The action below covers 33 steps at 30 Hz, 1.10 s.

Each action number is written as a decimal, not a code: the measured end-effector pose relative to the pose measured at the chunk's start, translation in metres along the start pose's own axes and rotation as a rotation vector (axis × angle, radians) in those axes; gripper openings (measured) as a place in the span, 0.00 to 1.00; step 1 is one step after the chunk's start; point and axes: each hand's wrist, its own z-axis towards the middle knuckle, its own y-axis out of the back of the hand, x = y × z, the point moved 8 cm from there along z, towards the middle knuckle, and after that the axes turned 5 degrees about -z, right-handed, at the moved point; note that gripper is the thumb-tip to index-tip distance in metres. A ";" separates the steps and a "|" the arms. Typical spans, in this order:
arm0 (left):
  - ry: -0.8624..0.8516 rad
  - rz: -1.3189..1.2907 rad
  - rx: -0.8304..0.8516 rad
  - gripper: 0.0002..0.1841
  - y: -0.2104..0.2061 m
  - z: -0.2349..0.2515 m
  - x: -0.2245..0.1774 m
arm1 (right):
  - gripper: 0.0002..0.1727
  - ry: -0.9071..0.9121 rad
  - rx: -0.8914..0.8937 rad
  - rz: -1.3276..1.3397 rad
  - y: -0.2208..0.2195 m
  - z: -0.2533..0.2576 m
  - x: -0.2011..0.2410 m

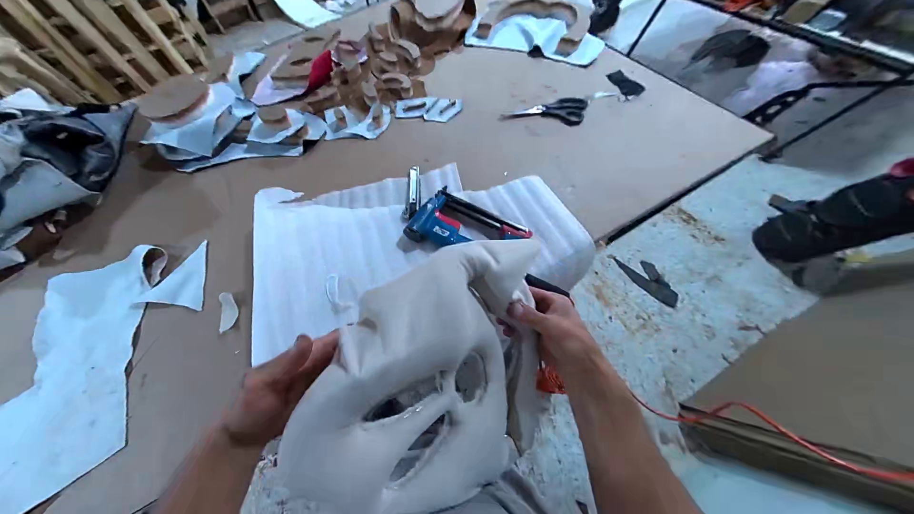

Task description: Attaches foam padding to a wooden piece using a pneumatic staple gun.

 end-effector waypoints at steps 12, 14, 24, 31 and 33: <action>-0.052 0.408 0.106 0.09 0.058 0.055 -0.031 | 0.21 0.262 -0.355 -0.232 -0.063 0.001 -0.025; -0.033 0.378 0.273 0.08 0.055 0.055 -0.023 | 0.20 0.337 -0.432 -0.278 -0.073 -0.014 -0.038; 0.120 -0.049 0.156 0.13 0.064 0.074 0.023 | 0.23 0.417 -0.816 -0.711 -0.097 -0.037 -0.046; 0.288 -0.187 0.023 0.18 0.066 0.081 0.038 | 0.27 1.075 -0.280 -0.984 -0.227 -0.102 -0.039; 0.332 -0.207 -0.035 0.18 0.069 0.080 0.042 | 0.33 1.111 -0.201 -1.090 -0.246 -0.096 -0.052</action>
